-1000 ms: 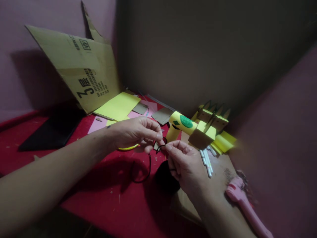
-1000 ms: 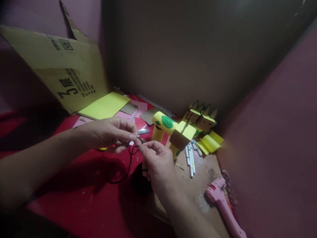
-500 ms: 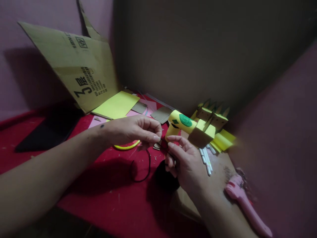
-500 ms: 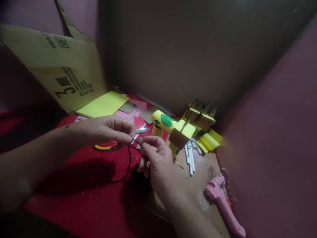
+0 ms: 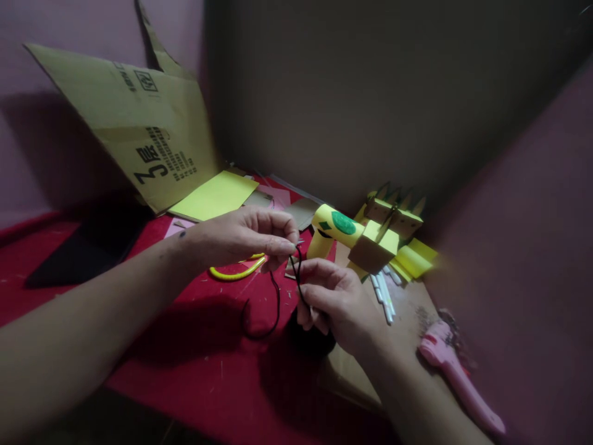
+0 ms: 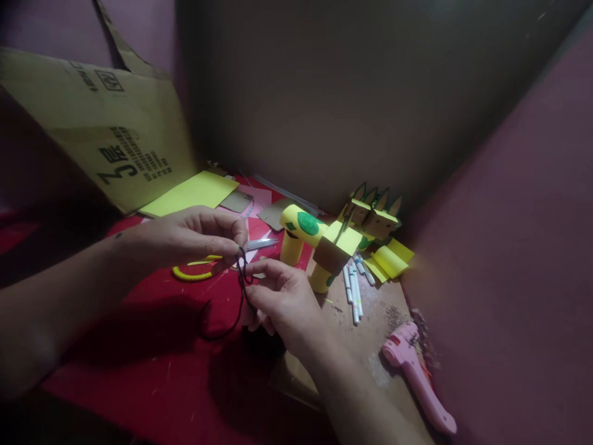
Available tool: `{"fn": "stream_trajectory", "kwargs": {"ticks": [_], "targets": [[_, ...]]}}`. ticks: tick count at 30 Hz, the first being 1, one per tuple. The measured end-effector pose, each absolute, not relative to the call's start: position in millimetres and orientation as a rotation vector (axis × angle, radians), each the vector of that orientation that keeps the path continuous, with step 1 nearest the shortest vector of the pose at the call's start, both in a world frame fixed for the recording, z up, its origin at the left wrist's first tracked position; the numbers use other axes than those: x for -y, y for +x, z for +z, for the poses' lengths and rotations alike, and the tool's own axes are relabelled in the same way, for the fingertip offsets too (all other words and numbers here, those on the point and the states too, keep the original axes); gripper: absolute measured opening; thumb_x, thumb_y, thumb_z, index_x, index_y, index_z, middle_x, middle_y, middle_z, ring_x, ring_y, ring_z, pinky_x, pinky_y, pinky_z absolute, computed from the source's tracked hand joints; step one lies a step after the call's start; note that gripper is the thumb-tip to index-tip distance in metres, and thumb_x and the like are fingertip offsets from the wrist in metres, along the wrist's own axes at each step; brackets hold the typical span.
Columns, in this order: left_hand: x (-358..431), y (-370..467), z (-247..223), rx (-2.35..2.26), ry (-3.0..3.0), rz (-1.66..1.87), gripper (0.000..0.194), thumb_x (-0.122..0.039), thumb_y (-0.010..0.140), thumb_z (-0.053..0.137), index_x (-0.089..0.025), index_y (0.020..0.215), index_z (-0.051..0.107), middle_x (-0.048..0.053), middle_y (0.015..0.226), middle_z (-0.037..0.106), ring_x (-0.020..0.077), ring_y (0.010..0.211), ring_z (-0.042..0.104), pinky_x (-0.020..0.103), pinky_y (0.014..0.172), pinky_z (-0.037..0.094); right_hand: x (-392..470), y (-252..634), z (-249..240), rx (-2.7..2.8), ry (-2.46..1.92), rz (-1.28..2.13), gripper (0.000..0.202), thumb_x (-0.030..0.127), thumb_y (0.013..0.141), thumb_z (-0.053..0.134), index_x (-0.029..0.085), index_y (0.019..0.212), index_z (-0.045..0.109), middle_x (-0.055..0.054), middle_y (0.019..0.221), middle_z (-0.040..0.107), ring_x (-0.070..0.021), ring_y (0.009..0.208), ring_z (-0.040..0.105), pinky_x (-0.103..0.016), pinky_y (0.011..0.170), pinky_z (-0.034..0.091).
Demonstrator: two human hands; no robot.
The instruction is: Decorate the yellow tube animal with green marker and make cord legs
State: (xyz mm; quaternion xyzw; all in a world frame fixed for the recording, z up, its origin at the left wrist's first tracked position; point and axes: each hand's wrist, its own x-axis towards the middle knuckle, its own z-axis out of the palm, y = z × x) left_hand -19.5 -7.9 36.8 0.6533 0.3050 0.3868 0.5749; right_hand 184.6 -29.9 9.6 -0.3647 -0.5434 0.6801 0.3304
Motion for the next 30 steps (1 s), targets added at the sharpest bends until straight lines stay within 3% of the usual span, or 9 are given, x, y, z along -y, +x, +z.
{"fn": "stream_trajectory", "kwargs": {"ticks": [5, 8, 12, 16, 21, 30], "targets": [[8.4, -21.3, 36.4, -0.679, 1.49, 0.945, 0.012, -0.019, 0.078, 0.079, -0.015, 0.074, 0.068, 0.0, 0.059, 0.066, 0.0091, 0.053, 0.059, 0.016, 0.051, 0.048, 29.8, 183.5, 9.0, 1.419, -0.994, 1.754, 0.021, 0.034, 0.069, 0.075, 0.018, 0.078, 0.064, 0.002, 0.048, 0.066, -0.0073, 0.032, 0.05, -0.013, 0.029, 0.027], [6.5, -27.2, 37.6, -0.713, 1.533, 0.936, 0.012, -0.018, 0.081, 0.076, -0.015, 0.073, 0.069, -0.001, 0.057, 0.064, 0.0071, 0.05, 0.056, 0.013, 0.048, 0.045, 29.4, 183.9, 6.8, 1.306, -0.956, 1.682, 0.028, 0.04, 0.071, 0.077, 0.018, 0.07, 0.059, 0.0, 0.051, 0.068, -0.0077, 0.034, 0.053, -0.013, 0.03, 0.029], [0.5, -34.6, 37.7, -0.756, 1.553, 0.858, 0.013, -0.018, 0.082, 0.076, -0.015, 0.072, 0.069, 0.0, 0.058, 0.064, 0.0071, 0.05, 0.057, 0.012, 0.048, 0.047, 29.3, 186.1, 5.8, 1.187, -0.84, 1.679, 0.029, 0.036, 0.068, 0.079, 0.018, 0.065, 0.056, -0.002, 0.056, 0.07, -0.0098, 0.039, 0.058, -0.014, 0.031, 0.034], [-3.2, -36.2, 37.5, -0.765, 1.542, 0.742, 0.015, -0.02, 0.082, 0.077, -0.014, 0.071, 0.069, 0.0, 0.057, 0.063, 0.0085, 0.051, 0.059, 0.015, 0.052, 0.053, 28.8, 189.0, 7.8, 1.208, -0.777, 1.764, 0.027, 0.035, 0.071, 0.075, 0.018, 0.066, 0.055, -0.007, 0.064, 0.076, -0.0104, 0.038, 0.059, -0.014, 0.031, 0.034], [-0.8, -35.1, 40.8, -0.794, 1.586, 0.805, 0.014, -0.018, 0.082, 0.077, -0.014, 0.071, 0.069, -0.001, 0.056, 0.064, 0.0062, 0.047, 0.057, 0.012, 0.048, 0.049, 25.7, 191.5, 7.4, 1.217, -0.755, 1.797, 0.029, 0.037, 0.075, 0.077, 0.019, 0.07, 0.055, -0.007, 0.075, 0.079, -0.0077, 0.035, 0.056, -0.013, 0.029, 0.033], [-1.1, -32.4, 40.4, -0.822, 1.554, 0.885, 0.013, -0.016, 0.08, 0.078, -0.015, 0.071, 0.069, -0.001, 0.053, 0.067, 0.0072, 0.042, 0.059, 0.011, 0.04, 0.047, 27.6, 192.2, 5.6, 1.33, -0.763, 1.886, 0.032, 0.042, 0.078, 0.078, 0.021, 0.075, 0.054, 0.001, 0.057, 0.072, -0.0076, 0.031, 0.054, -0.012, 0.028, 0.033]]}}
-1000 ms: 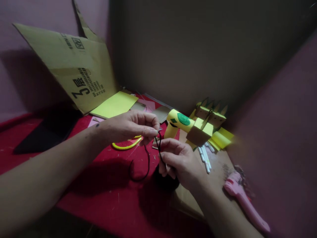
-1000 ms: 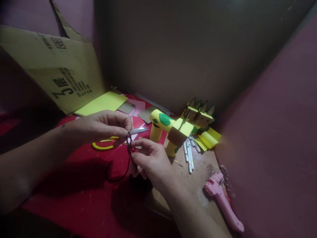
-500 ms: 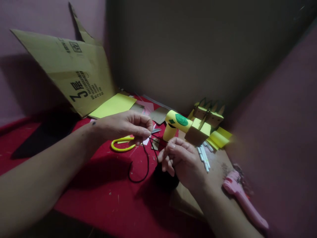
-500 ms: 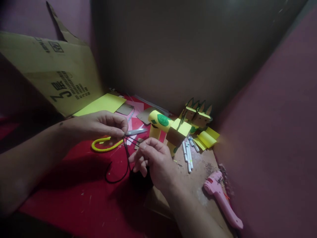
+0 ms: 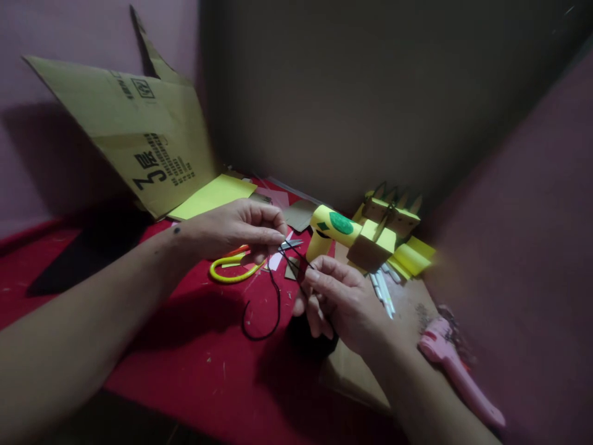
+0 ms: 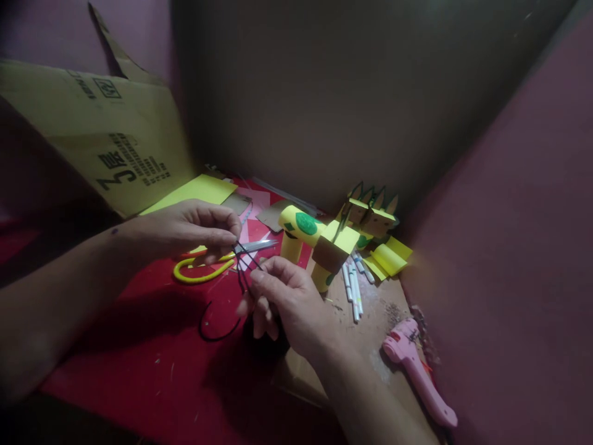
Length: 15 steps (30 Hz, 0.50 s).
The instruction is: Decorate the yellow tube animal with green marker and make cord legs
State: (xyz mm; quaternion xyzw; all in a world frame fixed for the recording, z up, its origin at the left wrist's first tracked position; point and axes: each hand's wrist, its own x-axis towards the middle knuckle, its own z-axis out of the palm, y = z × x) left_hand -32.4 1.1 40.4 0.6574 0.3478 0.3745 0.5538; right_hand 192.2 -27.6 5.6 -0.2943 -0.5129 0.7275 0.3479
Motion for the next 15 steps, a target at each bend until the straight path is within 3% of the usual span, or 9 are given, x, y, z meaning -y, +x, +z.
{"fn": "stream_trajectory", "kwargs": {"ticks": [8, 15], "targets": [[-2.1, -18.7, 33.7, -0.927, 1.412, 1.103, 0.008, -0.008, 0.075, 0.075, -0.014, 0.075, 0.07, -0.002, 0.046, 0.066, 0.0096, 0.038, 0.06, 0.015, 0.038, 0.048, 21.2, 194.3, 5.4, 1.257, -0.866, 1.787, 0.032, 0.043, 0.076, 0.076, 0.021, 0.071, 0.053, 0.003, 0.051, 0.067, -0.0073, 0.03, 0.052, -0.011, 0.026, 0.028], [-0.8, -11.3, 25.3, -1.07, 1.545, 1.386, 0.011, -0.008, 0.073, 0.07, -0.017, 0.079, 0.072, -0.002, 0.059, 0.07, 0.0087, 0.046, 0.062, 0.015, 0.04, 0.044, 21.9, 193.5, 8.2, 1.231, -0.931, 1.737, 0.032, 0.041, 0.073, 0.076, 0.02, 0.07, 0.052, 0.001, 0.052, 0.07, -0.0071, 0.029, 0.05, -0.011, 0.024, 0.025]]}}
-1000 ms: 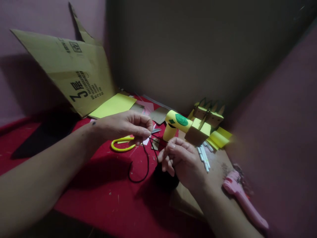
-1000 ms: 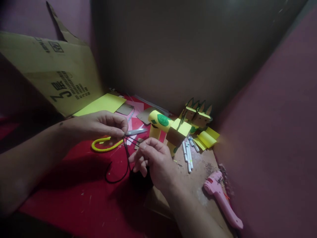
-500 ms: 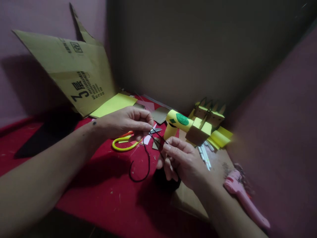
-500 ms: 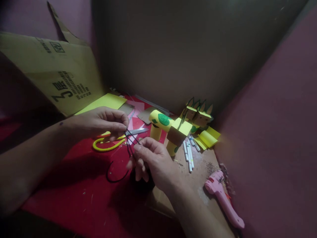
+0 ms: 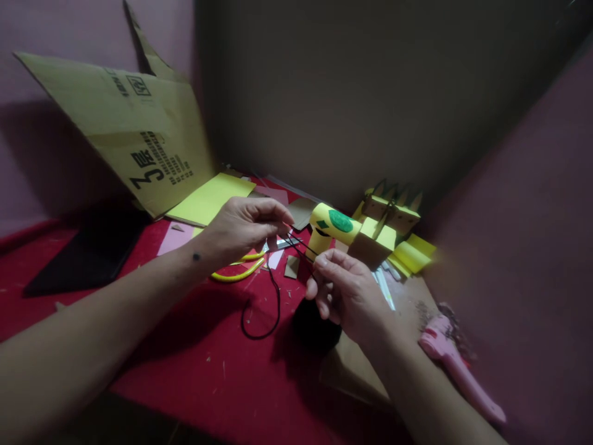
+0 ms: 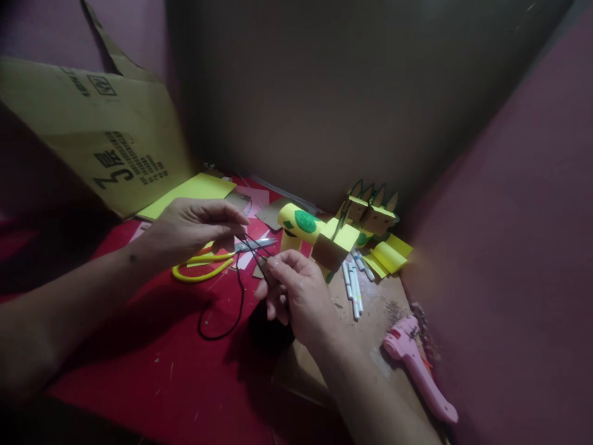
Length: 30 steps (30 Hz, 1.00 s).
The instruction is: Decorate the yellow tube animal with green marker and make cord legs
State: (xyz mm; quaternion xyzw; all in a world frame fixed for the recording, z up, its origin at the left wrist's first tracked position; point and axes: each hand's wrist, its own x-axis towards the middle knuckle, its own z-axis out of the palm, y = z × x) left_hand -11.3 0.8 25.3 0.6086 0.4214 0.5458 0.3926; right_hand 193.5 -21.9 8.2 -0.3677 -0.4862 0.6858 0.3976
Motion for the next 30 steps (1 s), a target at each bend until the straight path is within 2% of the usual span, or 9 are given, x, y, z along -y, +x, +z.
{"fn": "stream_trajectory", "kwargs": {"ticks": [4, 8, 14, 23, 30], "targets": [[1.5, -11.9, 22.4, -1.114, 1.726, 1.429, 0.011, -0.014, 0.076, 0.069, -0.019, 0.085, 0.072, -0.002, 0.058, 0.067, 0.0102, 0.051, 0.061, 0.019, 0.047, 0.048, 20.1, 193.9, 8.8, 1.183, -0.966, 1.69, 0.031, 0.039, 0.07, 0.078, 0.02, 0.073, 0.054, 0.001, 0.052, 0.069, -0.0079, 0.03, 0.051, -0.012, 0.025, 0.026], [1.6, -18.0, 21.2, -1.07, 1.976, 1.437, 0.006, -0.019, 0.078, 0.07, -0.021, 0.083, 0.074, -0.001, 0.067, 0.069, 0.0108, 0.057, 0.061, 0.022, 0.055, 0.05, 18.3, 193.9, 9.5, 1.141, -1.009, 1.647, 0.031, 0.037, 0.068, 0.08, 0.021, 0.078, 0.055, 0.001, 0.051, 0.069, -0.0087, 0.03, 0.051, -0.013, 0.025, 0.026], [-1.6, -23.0, 20.2, -1.028, 2.053, 1.347, 0.004, -0.024, 0.081, 0.07, -0.023, 0.084, 0.073, -0.002, 0.061, 0.063, 0.0119, 0.051, 0.056, 0.025, 0.05, 0.047, 19.0, 193.0, 11.7, 1.149, -1.051, 1.623, 0.032, 0.038, 0.067, 0.08, 0.021, 0.079, 0.055, 0.003, 0.048, 0.066, -0.0083, 0.029, 0.048, -0.013, 0.024, 0.023], [-2.2, -28.8, 24.5, -0.962, 2.076, 1.159, 0.009, -0.025, 0.082, 0.069, -0.021, 0.089, 0.073, 0.0, 0.069, 0.067, 0.0129, 0.059, 0.061, 0.023, 0.055, 0.051, 19.3, 196.9, 12.1, 1.158, -1.065, 1.614, 0.029, 0.036, 0.069, 0.079, 0.021, 0.076, 0.056, 0.006, 0.042, 0.06, -0.0071, 0.027, 0.044, -0.014, 0.025, 0.023], [0.7, -31.2, 34.0, -0.92, 2.064, 0.982, 0.016, -0.016, 0.082, 0.066, -0.019, 0.094, 0.076, 0.003, 0.084, 0.075, 0.0125, 0.068, 0.066, 0.02, 0.061, 0.054, 18.7, 198.2, 10.8, 1.155, -1.074, 1.599, 0.028, 0.038, 0.072, 0.078, 0.021, 0.076, 0.057, 0.007, 0.041, 0.058, -0.0073, 0.027, 0.044, -0.013, 0.025, 0.021]]}}
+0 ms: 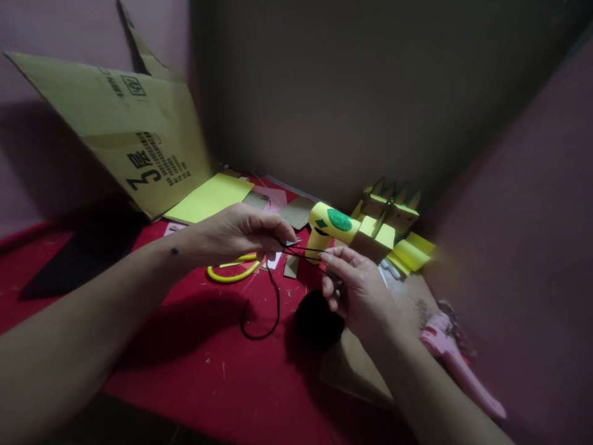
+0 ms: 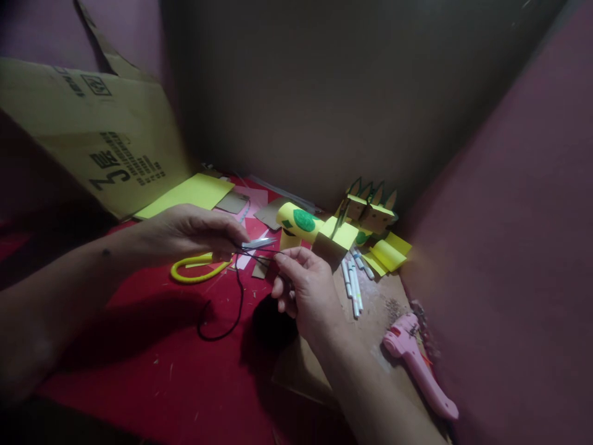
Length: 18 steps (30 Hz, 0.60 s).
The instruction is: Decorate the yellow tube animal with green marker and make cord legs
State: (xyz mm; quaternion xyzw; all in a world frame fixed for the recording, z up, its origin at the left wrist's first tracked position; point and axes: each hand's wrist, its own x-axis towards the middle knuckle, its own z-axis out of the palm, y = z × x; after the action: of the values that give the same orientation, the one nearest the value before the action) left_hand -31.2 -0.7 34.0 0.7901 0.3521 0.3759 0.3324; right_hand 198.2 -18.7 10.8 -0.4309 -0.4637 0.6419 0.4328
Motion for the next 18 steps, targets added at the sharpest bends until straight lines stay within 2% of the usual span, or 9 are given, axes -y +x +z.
{"fn": "stream_trajectory", "kwargs": {"ticks": [8, 18], "targets": [[0.0, -31.6, 35.7, -0.975, 2.195, 0.921, 0.015, -0.018, 0.083, 0.065, -0.018, 0.092, 0.077, 0.003, 0.084, 0.075, 0.0121, 0.07, 0.065, 0.018, 0.065, 0.052, 17.8, 198.3, 10.0, 1.157, -1.062, 1.606, 0.029, 0.038, 0.071, 0.079, 0.021, 0.075, 0.056, 0.007, 0.041, 0.058, -0.007, 0.026, 0.044, -0.014, 0.026, 0.022], [-1.5, -27.5, 34.3, -1.1, 2.116, 0.986, 0.009, -0.023, 0.082, 0.064, -0.018, 0.079, 0.071, -0.003, 0.062, 0.062, 0.0092, 0.054, 0.054, 0.018, 0.05, 0.043, 18.8, 198.1, 10.4, 1.179, -1.041, 1.604, 0.028, 0.037, 0.072, 0.079, 0.021, 0.076, 0.057, 0.006, 0.044, 0.061, -0.0068, 0.027, 0.044, -0.014, 0.025, 0.021]]}}
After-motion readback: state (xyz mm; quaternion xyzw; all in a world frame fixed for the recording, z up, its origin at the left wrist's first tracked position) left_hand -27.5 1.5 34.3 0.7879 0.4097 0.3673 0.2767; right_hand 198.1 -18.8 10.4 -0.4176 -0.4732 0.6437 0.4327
